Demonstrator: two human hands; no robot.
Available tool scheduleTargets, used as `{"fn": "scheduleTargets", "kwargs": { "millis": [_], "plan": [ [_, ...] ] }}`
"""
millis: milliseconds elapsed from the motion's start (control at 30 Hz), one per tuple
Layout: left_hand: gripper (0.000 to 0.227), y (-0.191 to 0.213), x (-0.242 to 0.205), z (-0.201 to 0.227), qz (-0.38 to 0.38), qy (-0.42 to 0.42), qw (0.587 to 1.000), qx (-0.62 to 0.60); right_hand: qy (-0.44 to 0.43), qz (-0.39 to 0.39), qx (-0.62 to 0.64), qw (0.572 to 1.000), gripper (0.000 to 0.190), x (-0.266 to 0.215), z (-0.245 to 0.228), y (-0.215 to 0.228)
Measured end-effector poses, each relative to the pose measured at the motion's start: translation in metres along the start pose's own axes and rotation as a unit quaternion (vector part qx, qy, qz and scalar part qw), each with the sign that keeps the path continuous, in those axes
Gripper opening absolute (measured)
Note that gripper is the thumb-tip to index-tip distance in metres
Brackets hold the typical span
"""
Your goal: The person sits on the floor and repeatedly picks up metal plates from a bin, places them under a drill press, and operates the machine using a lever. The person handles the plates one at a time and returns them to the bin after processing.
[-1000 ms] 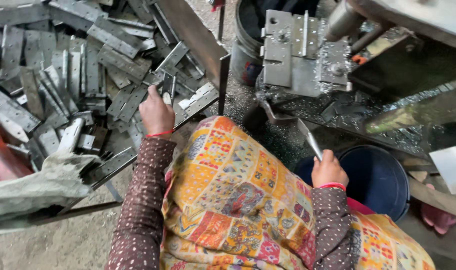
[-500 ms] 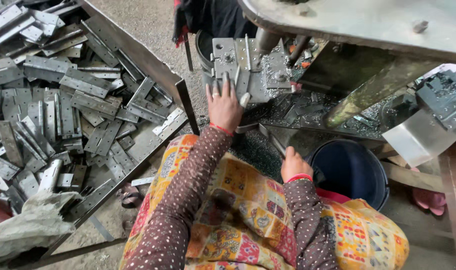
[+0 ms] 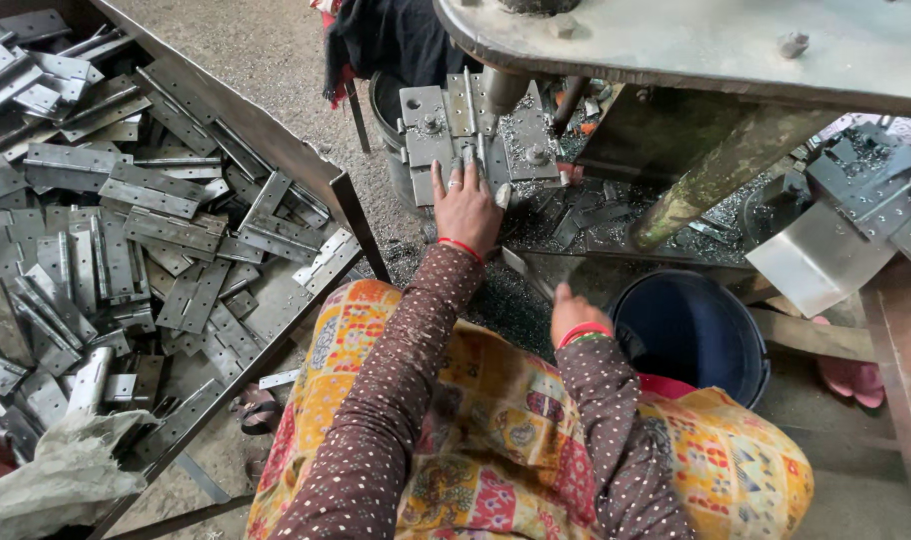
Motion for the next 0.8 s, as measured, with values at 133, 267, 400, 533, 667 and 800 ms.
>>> {"fn": "scheduleTargets", "kwargs": {
  "millis": [133, 267, 400, 533, 667, 800],
  "plan": [
    [0.047, 0.003, -0.001, -0.001, -0.018, -0.022, 1.000, 0.008, -0.191, -0.081, 0.150, 0.967, 0.069, 0.012, 0.033, -0.087],
    [0.040, 0.003, -0.020, 0.000, -0.029, -0.030, 0.999, -0.008, -0.095, -0.094, 0.143, 0.981, 0.066, 0.008, 0.028, -0.088],
    [0.044, 0.008, -0.017, 0.003, 0.028, -0.055, 0.997, 0.044, -0.017, -0.039, 0.028, 0.999, 0.052, 0.008, 0.005, -0.005],
    [0.042, -0.020, 0.004, -0.003, -0.048, -0.025, 0.997, 0.051, 0.025, -0.011, -0.053, 0.998, 0.040, 0.008, -0.016, 0.040],
    [0.041, -0.014, 0.022, -0.005, 0.036, -0.029, 0.996, 0.071, 0.005, -0.003, 0.022, 1.000, 0.040, -0.005, -0.015, 0.014],
    [0.045, -0.012, 0.011, -0.009, 0.016, -0.027, 0.998, 0.051, -0.046, -0.027, 0.128, 0.990, 0.043, -0.015, -0.004, -0.033]
  ]
}}
Point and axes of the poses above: each hand's wrist, its own x-axis towards the middle knuckle, its own y-axis out of the back of the hand, z = x × y, the point moved 7 cm from there along x, towards the middle knuckle, and after that the axes turned 2 degrees about z, right-handed, at the moved point
